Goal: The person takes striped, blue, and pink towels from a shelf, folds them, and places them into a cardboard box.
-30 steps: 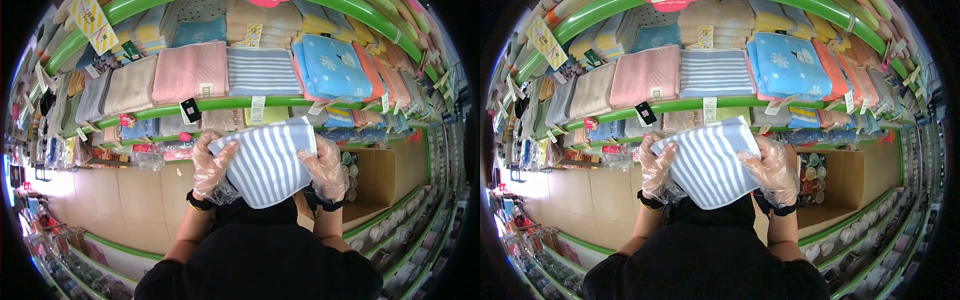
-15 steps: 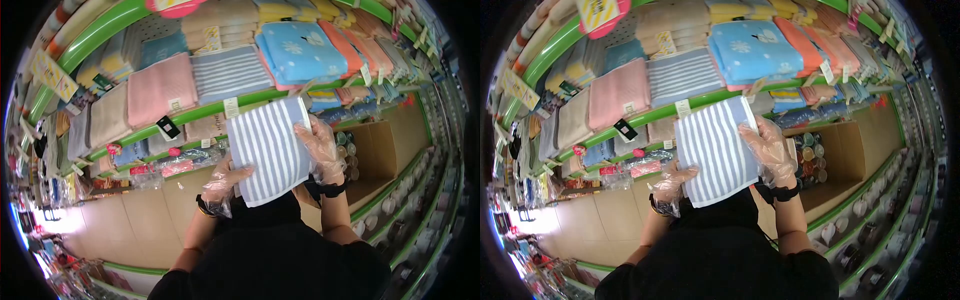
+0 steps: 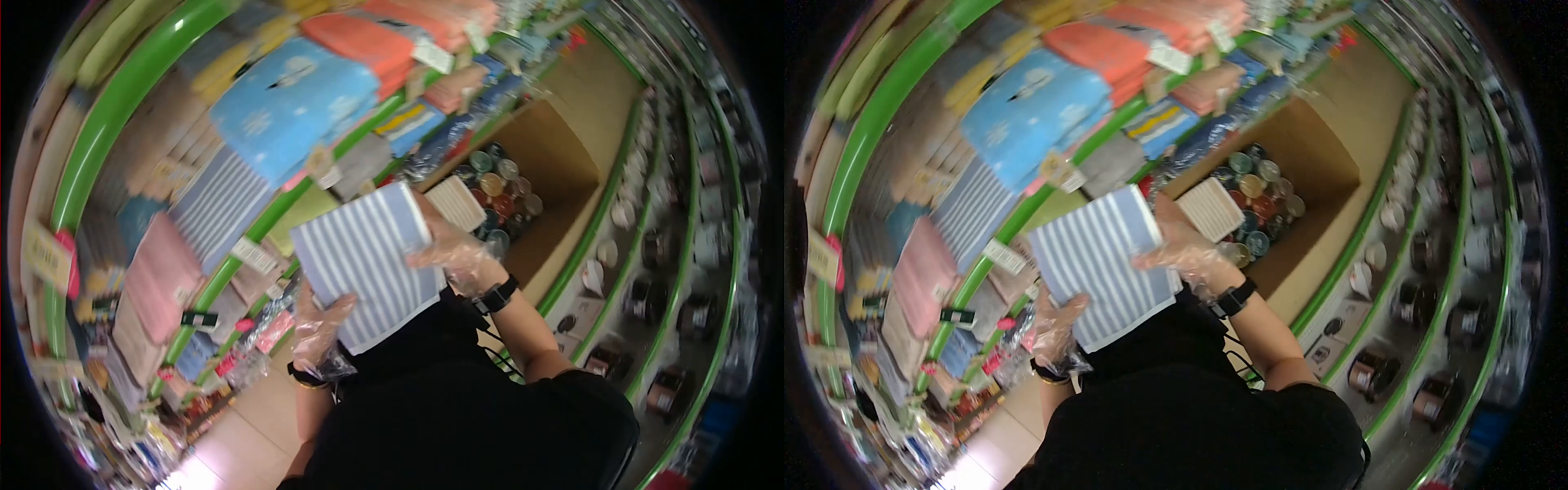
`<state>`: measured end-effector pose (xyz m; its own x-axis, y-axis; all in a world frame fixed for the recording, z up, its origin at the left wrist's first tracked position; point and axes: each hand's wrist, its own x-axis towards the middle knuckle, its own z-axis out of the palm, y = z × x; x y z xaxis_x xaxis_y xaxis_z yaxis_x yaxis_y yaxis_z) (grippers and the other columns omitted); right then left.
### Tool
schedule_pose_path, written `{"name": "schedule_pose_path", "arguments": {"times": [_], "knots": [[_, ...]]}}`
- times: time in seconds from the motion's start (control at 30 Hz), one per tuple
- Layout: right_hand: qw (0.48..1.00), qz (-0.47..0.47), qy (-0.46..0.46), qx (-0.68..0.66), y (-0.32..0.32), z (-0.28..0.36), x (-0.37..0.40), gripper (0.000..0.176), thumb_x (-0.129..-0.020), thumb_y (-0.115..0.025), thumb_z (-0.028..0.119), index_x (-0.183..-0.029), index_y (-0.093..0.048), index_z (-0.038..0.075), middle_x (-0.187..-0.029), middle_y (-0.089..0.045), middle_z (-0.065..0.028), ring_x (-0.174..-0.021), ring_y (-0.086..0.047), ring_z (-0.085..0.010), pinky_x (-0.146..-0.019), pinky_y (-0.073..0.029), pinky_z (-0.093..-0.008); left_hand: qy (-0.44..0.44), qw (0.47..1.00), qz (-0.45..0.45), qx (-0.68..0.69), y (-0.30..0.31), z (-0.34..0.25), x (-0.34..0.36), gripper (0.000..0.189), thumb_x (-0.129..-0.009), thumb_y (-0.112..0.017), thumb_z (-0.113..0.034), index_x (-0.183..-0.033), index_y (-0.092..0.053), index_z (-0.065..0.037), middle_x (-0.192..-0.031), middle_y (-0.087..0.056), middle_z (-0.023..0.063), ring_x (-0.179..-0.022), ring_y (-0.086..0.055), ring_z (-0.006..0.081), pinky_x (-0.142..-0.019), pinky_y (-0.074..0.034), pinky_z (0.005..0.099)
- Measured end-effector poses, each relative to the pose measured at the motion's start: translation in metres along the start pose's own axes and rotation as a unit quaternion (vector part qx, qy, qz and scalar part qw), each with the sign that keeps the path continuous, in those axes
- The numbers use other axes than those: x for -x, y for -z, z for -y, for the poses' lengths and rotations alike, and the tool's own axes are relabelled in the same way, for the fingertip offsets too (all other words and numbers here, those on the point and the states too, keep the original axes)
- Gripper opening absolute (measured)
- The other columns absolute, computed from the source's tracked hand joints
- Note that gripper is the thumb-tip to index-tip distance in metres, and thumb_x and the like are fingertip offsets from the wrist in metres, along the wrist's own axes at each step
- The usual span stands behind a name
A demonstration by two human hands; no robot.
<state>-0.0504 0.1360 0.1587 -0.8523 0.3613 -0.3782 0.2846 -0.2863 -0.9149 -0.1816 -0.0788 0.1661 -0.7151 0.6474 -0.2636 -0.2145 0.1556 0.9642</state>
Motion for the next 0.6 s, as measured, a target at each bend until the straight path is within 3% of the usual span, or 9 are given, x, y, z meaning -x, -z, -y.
{"name": "schedule_pose_path", "arguments": {"times": [0.07, 0.17, 0.2, 0.27, 0.33, 0.4, 0.47, 0.53, 0.6], "knots": [[0.997, 0.037, 0.009, -0.074, 0.005, -0.004, 0.007, 0.068, -0.072, -0.080, 0.021, -0.128, -0.051, -0.003, -0.138, -0.042, -0.0183, -0.122, -0.046, -0.0279, -0.103, -0.038, -0.0372, 0.004, 0.999, 0.030, 0.029, 0.001, 0.017, -0.012, 0.062, -0.074, -0.074, -0.005, -0.128, -0.045, 0.002, -0.113, -0.059, 0.0122, -0.101, -0.058, 0.0203, -0.087, -0.048, 0.0330], [0.984, -0.021, 0.029, 0.173, 0.020, -0.020, 0.008, 0.052, -0.078, -0.072, 0.022, -0.117, -0.054, -0.007, -0.110, -0.063, -0.0132, -0.095, -0.058, -0.0194, -0.088, -0.046, -0.0315, 0.073, 0.996, 0.056, -0.018, -0.016, 0.007, -0.027, 0.066, -0.073, -0.076, -0.008, -0.130, -0.043, 0.002, -0.116, -0.057, 0.0142, -0.103, -0.056, 0.0207, -0.087, -0.048, 0.0328], [0.974, -0.057, 0.153, 0.160, 0.020, -0.022, 0.005, 0.050, -0.079, -0.071, 0.023, -0.117, -0.055, -0.006, -0.107, -0.064, -0.0134, -0.093, -0.058, -0.0203, -0.088, -0.046, -0.0338, 0.075, 0.995, 0.065, -0.019, -0.019, 0.010, -0.031, 0.066, -0.073, -0.076, -0.008, -0.130, -0.043, 0.002, -0.116, -0.057, 0.0142, -0.103, -0.056, 0.0207, -0.087, -0.048, 0.0328], [0.997, -0.052, 0.049, -0.035, 0.036, -0.018, 0.022, 0.051, -0.078, -0.072, 0.024, -0.117, -0.056, -0.005, -0.107, -0.064, -0.0121, -0.092, -0.058, -0.0191, -0.089, -0.046, -0.0333, -0.039, 0.988, 0.091, -0.118, -0.026, 0.019, -0.039, 0.068, -0.074, -0.076, -0.011, -0.131, -0.041, 0.002, -0.117, -0.056, 0.0163, -0.106, -0.055, 0.0202, -0.089, -0.046, 0.0330], [0.994, -0.105, 0.002, 0.011, 0.063, 0.003, 0.043, 0.048, -0.078, -0.072, 0.020, -0.116, -0.057, -0.003, -0.107, -0.064, -0.0095, -0.092, -0.059, -0.0165, -0.087, -0.046, -0.0303, -0.066, 0.979, 0.122, -0.151, -0.048, 0.000, -0.043, 0.073, -0.076, -0.074, -0.014, -0.136, -0.036, 0.001, -0.114, -0.056, 0.0160, -0.105, -0.055, 0.0210, -0.091, -0.045, 0.0345], [0.987, -0.155, 0.024, -0.017, 0.099, -0.002, 0.062, 0.040, -0.077, -0.073, 0.018, -0.111, -0.061, 0.000, -0.092, -0.065, -0.0039, -0.082, -0.058, -0.0133, -0.078, -0.049, -0.0289, 0.059, 0.955, 0.267, 0.113, -0.066, -0.011, -0.042, 0.077, -0.078, -0.071, -0.009, -0.142, -0.029, -0.001, -0.116, -0.054, 0.0146, -0.105, -0.055, 0.0226, -0.092, -0.044, 0.0360], [0.972, -0.236, -0.013, 0.002, 0.130, 0.018, 0.082, 0.034, -0.079, -0.070, 0.013, -0.110, -0.061, 0.001, -0.092, -0.065, -0.0028, -0.081, -0.059, -0.0121, -0.077, -0.049, -0.0291, 0.044, 0.955, 0.275, 0.100, -0.077, -0.004, -0.051, 0.081, -0.080, -0.069, -0.007, -0.146, -0.022, -0.005, -0.120, -0.050, 0.0134, -0.106, -0.054, 0.0241, -0.091, -0.045, 0.0364], [0.967, -0.243, 0.072, 0.005, 0.170, 0.012, 0.085, 0.032, -0.081, -0.068, 0.011, -0.110, -0.061, 0.000, -0.097, -0.066, -0.0037, -0.083, -0.060, -0.0128, -0.078, -0.050, -0.0294, -0.028, 0.974, 0.225, -0.005, -0.083, 0.001, -0.061, 0.080, -0.081, -0.069, -0.007, -0.146, -0.022, -0.007, -0.124, -0.046, 0.0130, -0.109, -0.053, 0.0237, -0.093, -0.044, 0.0359], [0.961, -0.264, 0.025, 0.074, 0.192, 0.021, 0.076, 0.034, -0.076, -0.067, 0.010, -0.108, -0.060, -0.003, -0.092, -0.066, -0.0052, -0.081, -0.060, -0.0132, -0.076, -0.048, -0.0279, -0.001, 0.977, 0.212, 0.005, -0.082, 0.000, -0.068, 0.078, -0.081, -0.069, -0.008, -0.145, -0.024, -0.007, -0.125, -0.046, 0.0126, -0.109, -0.052, 0.0230, -0.094, -0.043, 0.0360]]}}
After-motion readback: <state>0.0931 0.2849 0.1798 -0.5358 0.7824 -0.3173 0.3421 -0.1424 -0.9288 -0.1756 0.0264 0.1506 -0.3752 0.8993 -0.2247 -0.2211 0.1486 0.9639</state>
